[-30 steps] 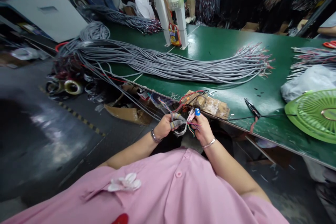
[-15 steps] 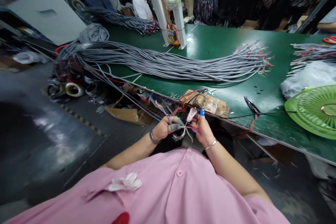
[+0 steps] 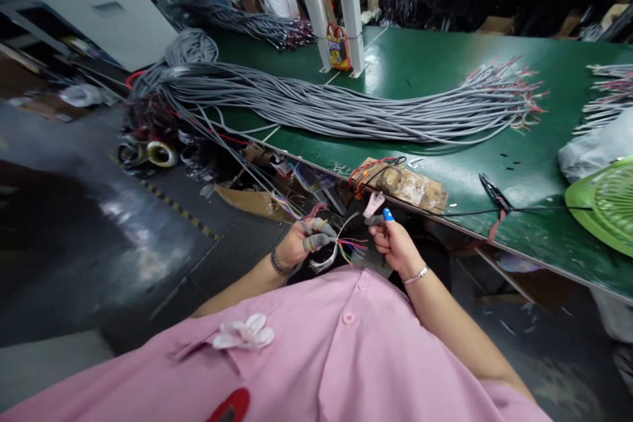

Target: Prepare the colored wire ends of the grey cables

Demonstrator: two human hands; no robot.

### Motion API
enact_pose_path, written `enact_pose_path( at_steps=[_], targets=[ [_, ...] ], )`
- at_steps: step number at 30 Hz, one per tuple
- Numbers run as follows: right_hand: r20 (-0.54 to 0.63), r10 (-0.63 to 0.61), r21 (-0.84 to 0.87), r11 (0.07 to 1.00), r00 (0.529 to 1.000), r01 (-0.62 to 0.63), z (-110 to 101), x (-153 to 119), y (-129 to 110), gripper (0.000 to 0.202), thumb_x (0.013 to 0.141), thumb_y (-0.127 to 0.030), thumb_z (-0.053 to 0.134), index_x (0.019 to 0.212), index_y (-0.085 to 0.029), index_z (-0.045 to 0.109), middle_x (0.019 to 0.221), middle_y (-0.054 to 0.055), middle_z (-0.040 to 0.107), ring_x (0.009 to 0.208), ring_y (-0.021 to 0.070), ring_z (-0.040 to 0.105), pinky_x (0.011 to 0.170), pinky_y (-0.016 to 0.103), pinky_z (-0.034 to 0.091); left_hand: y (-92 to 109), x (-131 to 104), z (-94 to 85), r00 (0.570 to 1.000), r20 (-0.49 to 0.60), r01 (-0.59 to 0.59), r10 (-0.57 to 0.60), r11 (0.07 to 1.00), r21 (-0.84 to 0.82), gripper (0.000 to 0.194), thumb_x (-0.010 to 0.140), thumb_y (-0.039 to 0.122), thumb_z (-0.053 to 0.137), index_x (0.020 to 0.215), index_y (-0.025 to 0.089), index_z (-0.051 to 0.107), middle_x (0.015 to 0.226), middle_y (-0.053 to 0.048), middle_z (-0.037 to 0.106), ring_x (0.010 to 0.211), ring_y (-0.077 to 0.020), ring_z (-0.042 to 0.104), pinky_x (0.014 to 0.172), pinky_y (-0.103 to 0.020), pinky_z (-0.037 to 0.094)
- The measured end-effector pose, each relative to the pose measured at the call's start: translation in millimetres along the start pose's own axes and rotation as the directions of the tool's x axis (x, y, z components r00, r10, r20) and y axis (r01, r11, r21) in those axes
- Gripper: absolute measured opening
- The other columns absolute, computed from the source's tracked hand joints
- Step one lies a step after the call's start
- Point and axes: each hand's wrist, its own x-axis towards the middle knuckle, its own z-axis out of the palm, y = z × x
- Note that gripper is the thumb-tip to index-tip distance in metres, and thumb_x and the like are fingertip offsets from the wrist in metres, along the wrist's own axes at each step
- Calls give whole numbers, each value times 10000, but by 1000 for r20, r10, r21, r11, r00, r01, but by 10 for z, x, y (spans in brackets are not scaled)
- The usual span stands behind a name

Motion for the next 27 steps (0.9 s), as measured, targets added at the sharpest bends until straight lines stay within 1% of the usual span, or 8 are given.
enact_pose_path(
  at_steps=[4, 7, 10, 13, 18, 22, 25, 27],
  targets=[
    [196, 118, -166, 982, 973, -86, 79, -146, -110, 432, 790, -558, 700, 729, -132, 663, 530, -47, 449, 430, 26, 112, 393, 200, 61, 64, 82, 3, 998, 42, -54, 50, 996, 77, 359, 741, 441, 792, 845, 99, 757, 671, -47, 652, 554, -86, 524, 536, -198, 429],
    [216, 158, -257, 961, 963, -100, 229, -252, -150, 402, 742, -524, 764, 765, -133, 673, 518, -70, 406, 439, 30, 172, 402, 194, 87, 91, 123, 51, 989, 133, -83, 65, 987, 135, 355, 736, 432, 798, 866, 103, 759, 753, -72, 689, 677, -140, 610, 652, -243, 502],
    [106, 83, -294, 955, 991, -48, 403, -301, -107, 333, 660, -402, 848, 760, -140, 669, 543, -60, 466, 449, 33, 256, 402, 190, 138, 89, 139, 106, 978, 202, -85, 50, 983, 165, 358, 738, 438, 795, 872, 108, 761, 780, -80, 699, 722, -159, 630, 684, -255, 518],
    [-44, -37, -242, 970, 998, 25, 474, -274, -44, 289, 631, -331, 852, 717, -148, 646, 566, -39, 528, 461, 44, 327, 403, 192, 202, 79, 118, 119, 978, 206, -52, 20, 987, 152, 374, 728, 455, 798, 862, 107, 762, 772, -83, 700, 712, -161, 630, 665, -254, 523],
    [-328, -165, -62, 986, 930, 153, 211, -122, -116, 311, 653, -312, 813, 689, -191, 529, 550, -77, 461, 405, 23, 190, 360, 179, 95, 86, 29, 21, 990, 138, 3, -7, 1000, 30, 417, 710, 482, 802, 836, 86, 758, 630, -56, 644, 508, -88, 519, 473, -190, 414],
    [-222, -111, 31, 992, 969, 121, 61, -27, -242, 348, 739, -487, 743, 773, -182, 581, 662, -26, 556, 411, 28, 157, 343, 193, 74, 102, 58, -23, 1000, -1, -16, 16, 1000, -18, 399, 699, 455, 818, 856, 94, 753, 588, -19, 599, 444, -49, 438, 401, -161, 311],
    [-84, -39, 25, 999, 996, 42, 130, 32, -290, 467, 773, -650, 655, 814, -189, 591, 733, 12, 614, 414, 42, 204, 337, 199, 78, 106, 158, 43, 997, -57, -45, 44, 999, -25, 370, 713, 436, 813, 846, 97, 742, 594, -11, 596, 448, -47, 446, 397, -159, 303],
    [-54, -42, 12, 999, 998, 43, 195, 84, -302, 496, 754, -680, 668, 789, -193, 581, 689, 1, 598, 414, 47, 252, 340, 194, 103, 108, 230, 128, 995, -76, -62, 60, 998, -20, 359, 722, 426, 808, 850, 99, 735, 593, -4, 594, 452, -47, 453, 407, -161, 314]
  ],
)
